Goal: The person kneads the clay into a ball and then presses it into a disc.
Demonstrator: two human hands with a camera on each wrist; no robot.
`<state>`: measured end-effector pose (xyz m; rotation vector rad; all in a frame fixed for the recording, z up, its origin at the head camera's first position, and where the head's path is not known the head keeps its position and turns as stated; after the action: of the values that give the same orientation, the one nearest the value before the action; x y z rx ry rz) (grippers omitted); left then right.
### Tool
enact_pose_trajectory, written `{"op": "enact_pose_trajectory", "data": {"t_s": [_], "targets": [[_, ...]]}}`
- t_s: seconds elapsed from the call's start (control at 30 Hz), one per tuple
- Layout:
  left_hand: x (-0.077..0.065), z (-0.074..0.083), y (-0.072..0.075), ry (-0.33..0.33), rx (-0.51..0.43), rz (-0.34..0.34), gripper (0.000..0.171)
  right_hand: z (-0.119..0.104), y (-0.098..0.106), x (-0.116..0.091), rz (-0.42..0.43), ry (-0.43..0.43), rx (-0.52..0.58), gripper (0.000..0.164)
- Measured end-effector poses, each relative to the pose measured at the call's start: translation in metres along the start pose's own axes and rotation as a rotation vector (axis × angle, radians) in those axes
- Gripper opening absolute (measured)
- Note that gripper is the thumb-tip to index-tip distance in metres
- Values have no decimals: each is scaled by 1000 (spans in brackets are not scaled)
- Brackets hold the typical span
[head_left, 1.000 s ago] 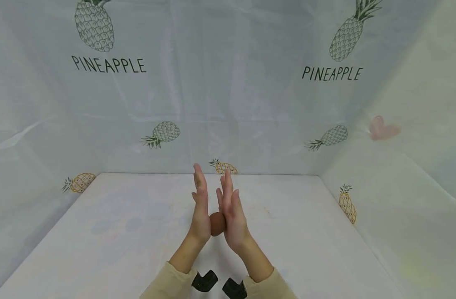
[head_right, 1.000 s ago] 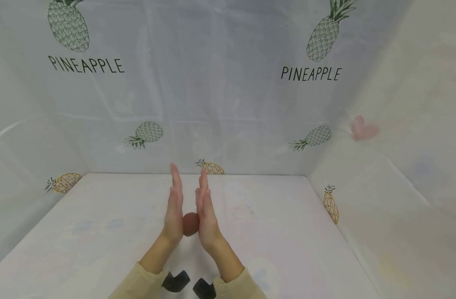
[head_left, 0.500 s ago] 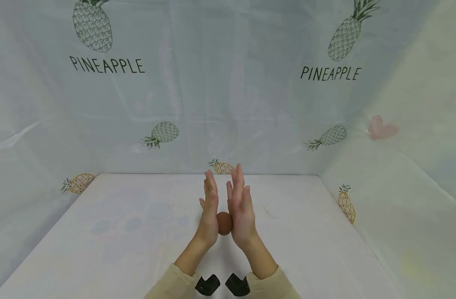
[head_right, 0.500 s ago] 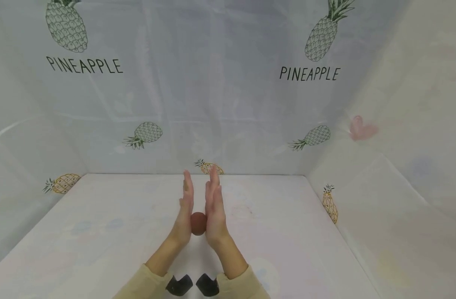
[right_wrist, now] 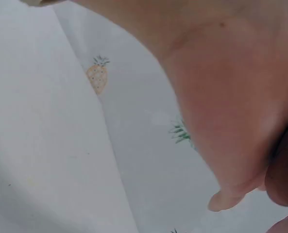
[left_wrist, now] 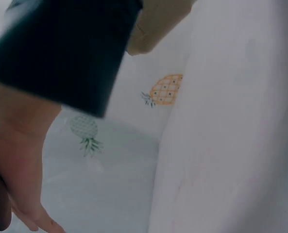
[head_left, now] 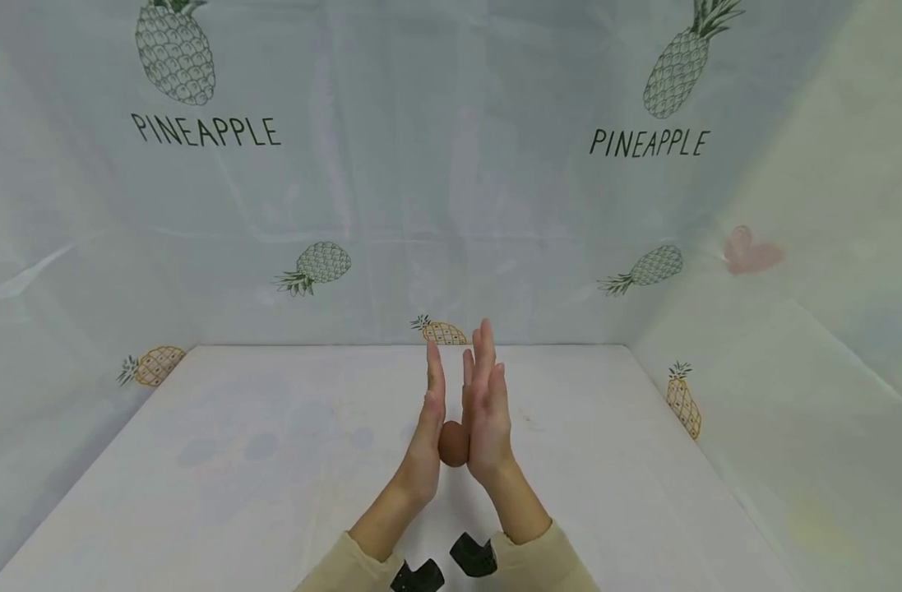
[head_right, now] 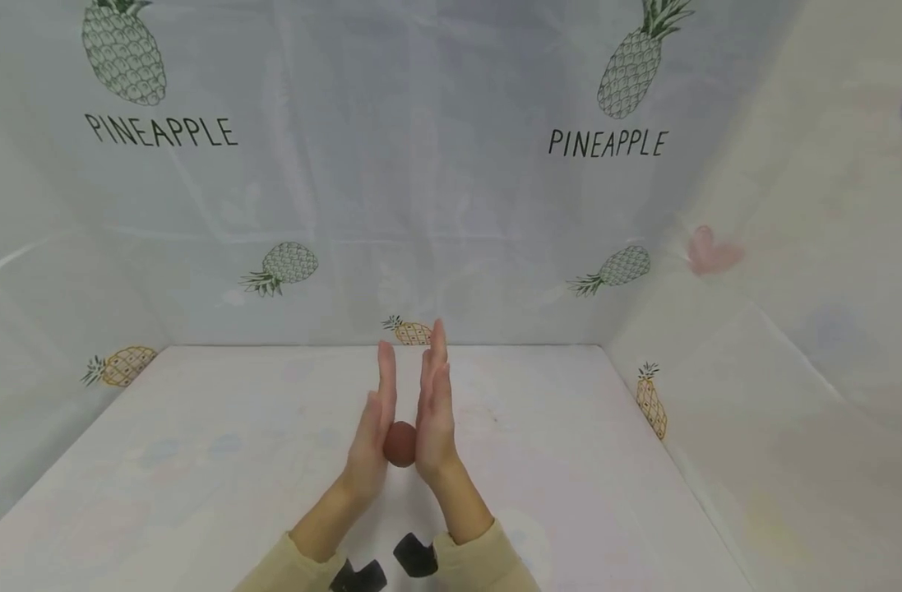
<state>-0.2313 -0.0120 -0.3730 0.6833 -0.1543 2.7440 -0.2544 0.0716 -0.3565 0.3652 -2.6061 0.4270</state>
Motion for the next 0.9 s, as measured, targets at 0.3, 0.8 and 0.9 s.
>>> {"op": "enact_pose_trajectory", "data": {"t_s": [0.3, 0.8, 0.9], "targets": [[0, 14, 12, -84, 7, 92, 64, 15, -15, -4, -155, -78, -1, 63], [6, 15, 41, -114, 96, 229, 74, 15, -32, -11, -243, -115, 26, 65], [7, 12, 46, -104, 118, 255, 72, 13, -32, -11, -237, -110, 24, 67]]}}
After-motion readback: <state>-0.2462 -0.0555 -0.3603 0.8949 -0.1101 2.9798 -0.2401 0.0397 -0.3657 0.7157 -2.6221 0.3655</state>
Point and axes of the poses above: each hand's wrist, its own x-axis towards the middle knuckle, its own y-axis out of the back of the hand, z = x × y, the point moved 5 cm from there along x, towards the middle knuckle, and after that the axes turned 1 degree about -x, right-handed, at the moved point
